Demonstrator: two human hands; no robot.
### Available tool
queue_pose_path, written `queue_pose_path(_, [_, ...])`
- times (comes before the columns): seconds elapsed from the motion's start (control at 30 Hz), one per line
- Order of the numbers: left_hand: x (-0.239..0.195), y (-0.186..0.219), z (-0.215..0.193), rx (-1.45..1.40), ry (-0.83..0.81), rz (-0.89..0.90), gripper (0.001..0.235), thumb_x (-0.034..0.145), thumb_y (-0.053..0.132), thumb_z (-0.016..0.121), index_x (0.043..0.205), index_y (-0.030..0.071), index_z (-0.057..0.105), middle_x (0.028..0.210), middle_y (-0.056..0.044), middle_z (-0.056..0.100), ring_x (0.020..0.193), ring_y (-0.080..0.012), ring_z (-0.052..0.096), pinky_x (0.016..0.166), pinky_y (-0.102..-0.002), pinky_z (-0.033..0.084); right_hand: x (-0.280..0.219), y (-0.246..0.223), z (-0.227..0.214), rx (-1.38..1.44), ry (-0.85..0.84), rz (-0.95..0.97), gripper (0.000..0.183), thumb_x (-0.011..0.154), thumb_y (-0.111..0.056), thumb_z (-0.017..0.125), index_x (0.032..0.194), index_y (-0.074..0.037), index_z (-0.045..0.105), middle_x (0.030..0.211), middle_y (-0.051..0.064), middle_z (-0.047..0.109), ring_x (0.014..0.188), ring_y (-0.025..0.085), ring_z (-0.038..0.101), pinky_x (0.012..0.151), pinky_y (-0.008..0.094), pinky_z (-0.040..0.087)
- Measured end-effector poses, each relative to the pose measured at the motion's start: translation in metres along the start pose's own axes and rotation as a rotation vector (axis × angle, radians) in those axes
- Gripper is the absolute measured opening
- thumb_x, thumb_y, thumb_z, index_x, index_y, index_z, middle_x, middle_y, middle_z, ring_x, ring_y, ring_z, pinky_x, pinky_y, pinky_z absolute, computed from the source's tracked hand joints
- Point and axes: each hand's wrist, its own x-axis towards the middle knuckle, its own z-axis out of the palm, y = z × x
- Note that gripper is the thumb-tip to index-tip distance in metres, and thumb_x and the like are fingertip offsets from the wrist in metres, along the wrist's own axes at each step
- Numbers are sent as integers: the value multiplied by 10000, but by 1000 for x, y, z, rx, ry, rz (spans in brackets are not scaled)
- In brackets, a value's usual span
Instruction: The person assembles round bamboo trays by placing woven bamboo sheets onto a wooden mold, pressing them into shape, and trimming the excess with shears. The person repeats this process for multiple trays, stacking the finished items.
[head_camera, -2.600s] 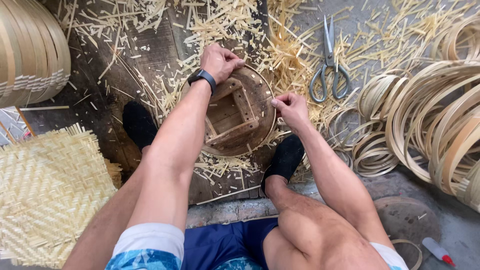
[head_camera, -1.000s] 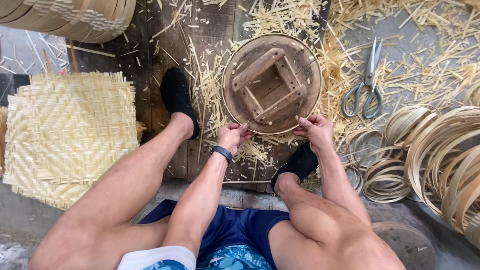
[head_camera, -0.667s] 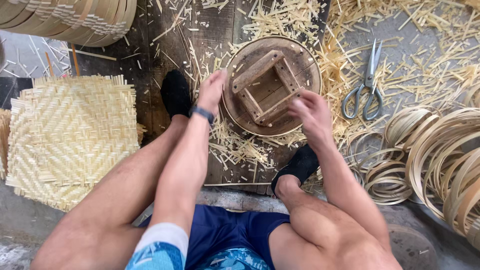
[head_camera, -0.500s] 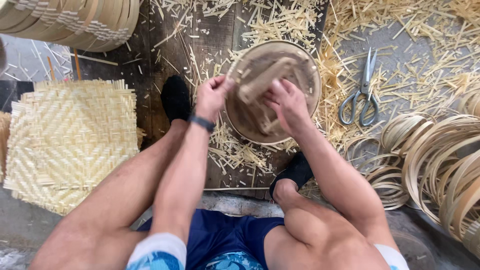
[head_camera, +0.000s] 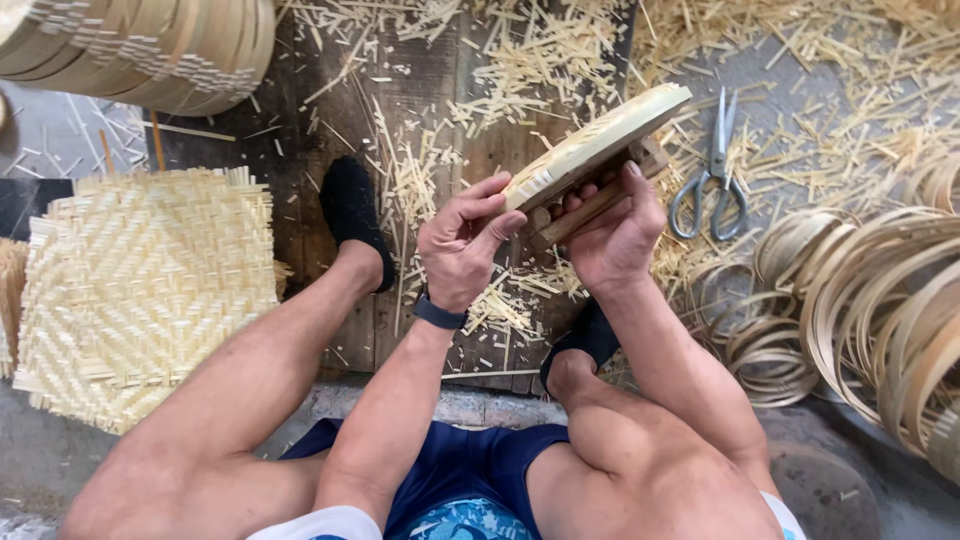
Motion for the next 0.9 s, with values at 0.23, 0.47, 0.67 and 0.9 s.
queue_pose_path(0.23, [-8, 1, 12, 51, -106, 107, 238, 894, -10, 819, 1099, -2, 699, 1317, -209, 687, 1266, -247, 674, 1080, -340, 587, -2, -9, -25, 56, -39, 11, 334, 986, -413, 531, 1024, -82, 563, 842, 42, 554, 798, 219, 543, 797, 391, 480])
queue_pose_path(0.47, [20, -1, 7, 234, 52, 62, 210, 935, 183, 775, 1080, 69, 674, 1266, -176, 724, 1010, -160, 719, 813, -276, 638, -33, -33, -66, -37, -75, -60, 761, 889, -423, 625, 1516, -45, 418, 1422, 120, 538, 1315, 274, 579, 1156, 468, 512])
queue_pose_path(0.67, [82, 16, -60, 393, 357, 226, 117, 1022, 135, 741, 1047, 71, 647, 1012, -69, 709, 888, -141, 671, 802, -267, 606, -30, -28, -145, 21, -413, -133, 897, 891, -488, 710, 1593, -46, 372, 1503, 152, 527, 1376, 329, 536, 1116, 530, 495])
queue_pose_path(0.9, [119, 54, -116, 81, 418, 388, 270, 1017, 15, 650, 1287, 10, 641, 1260, -90, 696, 1137, -182, 668, 1028, -312, 560, 67, 67, -177, 25, 20, 326, 653, 957, -487, 511, 1451, -62, 461, 1403, 131, 581, 1259, 342, 563, 1014, 554, 500])
